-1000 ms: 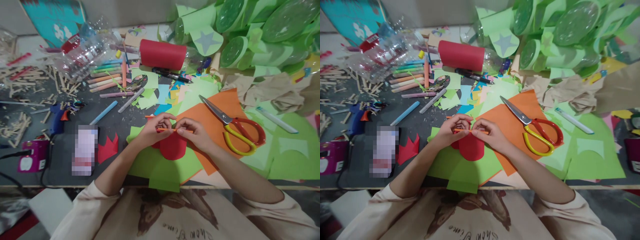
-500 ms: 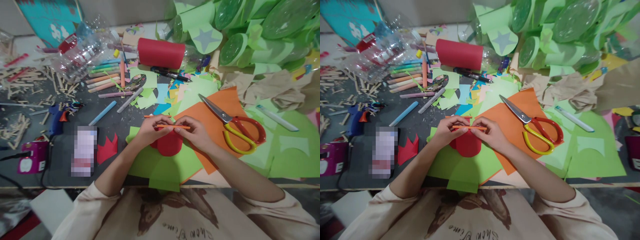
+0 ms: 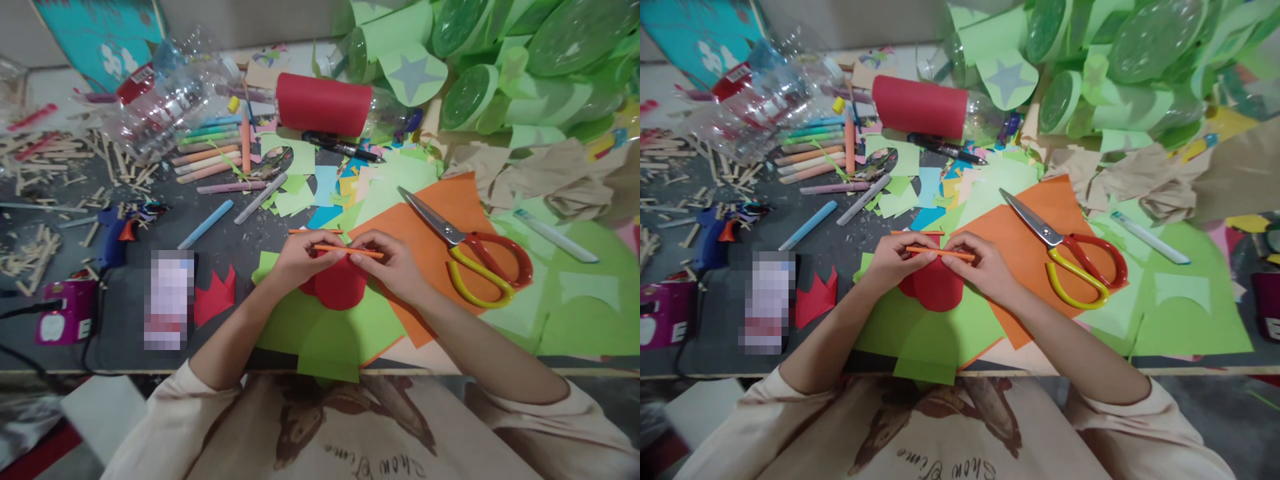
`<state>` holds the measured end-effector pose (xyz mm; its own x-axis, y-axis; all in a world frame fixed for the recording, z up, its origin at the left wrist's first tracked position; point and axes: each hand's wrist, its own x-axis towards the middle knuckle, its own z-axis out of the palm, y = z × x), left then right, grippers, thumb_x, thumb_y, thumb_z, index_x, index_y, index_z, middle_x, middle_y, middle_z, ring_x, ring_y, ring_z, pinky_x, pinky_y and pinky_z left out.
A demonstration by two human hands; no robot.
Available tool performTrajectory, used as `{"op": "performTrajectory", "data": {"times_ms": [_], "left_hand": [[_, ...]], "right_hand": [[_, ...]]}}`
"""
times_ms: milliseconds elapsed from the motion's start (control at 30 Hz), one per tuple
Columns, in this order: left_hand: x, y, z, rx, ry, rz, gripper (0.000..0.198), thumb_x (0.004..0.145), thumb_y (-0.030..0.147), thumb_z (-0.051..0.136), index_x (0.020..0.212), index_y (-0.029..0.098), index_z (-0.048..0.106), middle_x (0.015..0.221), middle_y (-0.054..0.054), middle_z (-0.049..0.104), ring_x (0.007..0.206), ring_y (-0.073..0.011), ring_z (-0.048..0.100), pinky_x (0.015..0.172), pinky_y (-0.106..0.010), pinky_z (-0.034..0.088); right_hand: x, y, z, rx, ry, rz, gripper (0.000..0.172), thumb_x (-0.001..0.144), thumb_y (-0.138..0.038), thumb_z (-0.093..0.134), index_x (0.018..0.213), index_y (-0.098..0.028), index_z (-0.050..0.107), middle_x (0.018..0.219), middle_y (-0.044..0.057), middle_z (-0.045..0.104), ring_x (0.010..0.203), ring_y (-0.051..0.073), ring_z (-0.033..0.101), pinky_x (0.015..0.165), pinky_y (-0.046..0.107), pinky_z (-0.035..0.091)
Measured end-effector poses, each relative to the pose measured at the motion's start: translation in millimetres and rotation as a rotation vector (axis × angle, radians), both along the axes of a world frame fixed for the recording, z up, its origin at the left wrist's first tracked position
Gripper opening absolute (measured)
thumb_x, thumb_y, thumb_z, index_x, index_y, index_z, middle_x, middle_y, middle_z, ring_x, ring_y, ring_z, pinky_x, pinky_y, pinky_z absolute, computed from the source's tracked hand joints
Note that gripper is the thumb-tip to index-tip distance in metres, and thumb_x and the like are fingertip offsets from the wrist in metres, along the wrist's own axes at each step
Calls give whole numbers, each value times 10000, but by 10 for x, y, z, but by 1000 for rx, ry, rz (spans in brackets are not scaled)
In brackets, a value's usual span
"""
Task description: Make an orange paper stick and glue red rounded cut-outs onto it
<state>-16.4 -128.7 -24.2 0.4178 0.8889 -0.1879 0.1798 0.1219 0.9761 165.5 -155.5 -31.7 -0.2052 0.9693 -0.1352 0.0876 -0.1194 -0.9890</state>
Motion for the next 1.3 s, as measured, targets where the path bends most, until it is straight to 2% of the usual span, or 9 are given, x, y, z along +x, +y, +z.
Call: {"op": "performTrajectory", "data": {"times_ms": [333, 567, 767, 900, 1133, 1300], "left_hand": [[-12, 3, -26, -22, -46, -29, 325, 727, 491, 698, 768, 170, 672, 764, -31, 666, 656, -127, 561, 561, -225, 404], [-11, -3, -11, -5, -6, -21, 271, 750, 448, 676, 761, 178, 660, 784, -32, 676, 702, -145, 581, 616, -246, 428], [-11, 1, -28, 29, -5, -5, 174, 751, 352, 651, 756, 179, 657, 780, -25, 683, 713, -142, 595, 628, -243, 434], [-9, -2, -22, -5, -1, -7, 198, 747, 365, 650, 787, 172, 657, 814, -35, 688, 757, -152, 615, 633, -234, 445], [-13, -1, -45, 35, 19, 12, 182, 760, 357, 639, 790, 179, 665, 853, -48, 712, 837, -179, 647, 710, -258, 478], [-9, -2, -63, 26, 9, 24, 213, 752, 381, 661, 795, 173, 667, 842, -49, 709, 831, -175, 649, 702, -251, 483]], "right_hand": [[7, -10, -35, 11, -27, -43, 280, 749, -473, 713, 744, -208, 625, 693, 5, 639, 625, 134, 559, 600, 280, 433], [4, -2, -21, 16, -21, -26, 286, 742, -476, 719, 749, -208, 620, 706, 6, 644, 628, 133, 563, 589, 274, 440], [-2, -10, -19, 29, 20, -55, 215, 754, -405, 724, 749, -204, 647, 719, 11, 674, 631, 128, 592, 582, 261, 463], [2, -17, -47, 52, 7, -92, 196, 750, -381, 730, 739, -202, 651, 691, 6, 670, 603, 120, 586, 555, 249, 457], [-1, -11, -63, 43, -3, -99, 239, 725, -430, 746, 735, -209, 657, 699, 11, 682, 621, 133, 602, 557, 259, 474], [-5, -12, -60, 72, 5, -121, 180, 726, -369, 749, 720, -208, 667, 680, 1, 683, 594, 115, 590, 537, 239, 464]]}}
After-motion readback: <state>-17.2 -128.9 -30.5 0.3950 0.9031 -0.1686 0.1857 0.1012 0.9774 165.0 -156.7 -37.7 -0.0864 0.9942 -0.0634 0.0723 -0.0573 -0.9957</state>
